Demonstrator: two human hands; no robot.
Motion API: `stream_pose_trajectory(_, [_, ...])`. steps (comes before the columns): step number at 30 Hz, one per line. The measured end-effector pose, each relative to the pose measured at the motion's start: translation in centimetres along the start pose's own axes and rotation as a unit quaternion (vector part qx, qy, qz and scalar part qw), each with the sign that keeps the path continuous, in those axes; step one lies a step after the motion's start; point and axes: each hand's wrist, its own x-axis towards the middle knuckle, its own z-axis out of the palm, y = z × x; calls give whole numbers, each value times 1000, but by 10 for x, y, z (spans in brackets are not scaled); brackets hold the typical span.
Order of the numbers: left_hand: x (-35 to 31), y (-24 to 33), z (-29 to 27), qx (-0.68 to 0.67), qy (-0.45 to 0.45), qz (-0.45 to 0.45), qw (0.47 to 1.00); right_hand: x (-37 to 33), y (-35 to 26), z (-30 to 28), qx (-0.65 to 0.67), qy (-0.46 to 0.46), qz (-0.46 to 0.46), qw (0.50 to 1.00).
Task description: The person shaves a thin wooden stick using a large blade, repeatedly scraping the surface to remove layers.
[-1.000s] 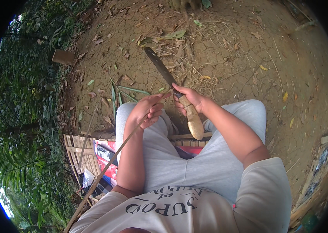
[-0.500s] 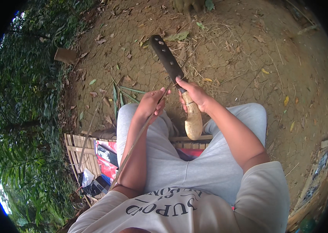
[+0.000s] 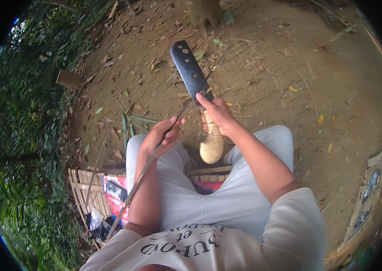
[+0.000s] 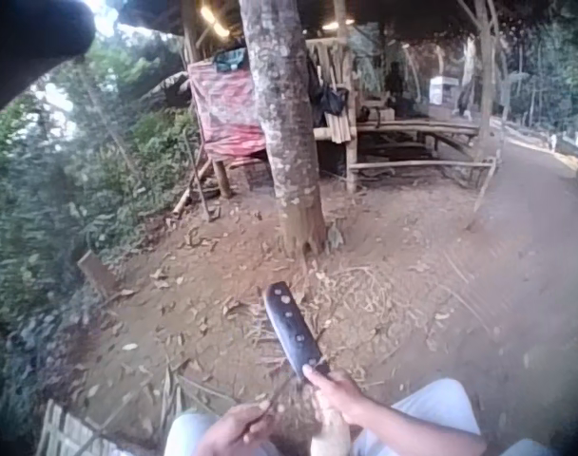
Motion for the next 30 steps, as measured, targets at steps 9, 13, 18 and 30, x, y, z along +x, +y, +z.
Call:
stream_pose_trajectory(9, [-4,-7,-3,20,-75,-9,997,17,-18,-50,47,140,-94,985])
stream_pose_trajectory(13, [-16,-2,13,9,-42,-73,996,4,-31,-68,-76,190,-136,969])
stream_pose_trajectory(18, [-29,-5,26,10,-34,-37,999,-6,-35,-85,-197,203,-119,952])
stream_pose_trajectory(30, [-30,-23,13,-75,-49,15,996,0,-20,-63,-359,151,-104,915])
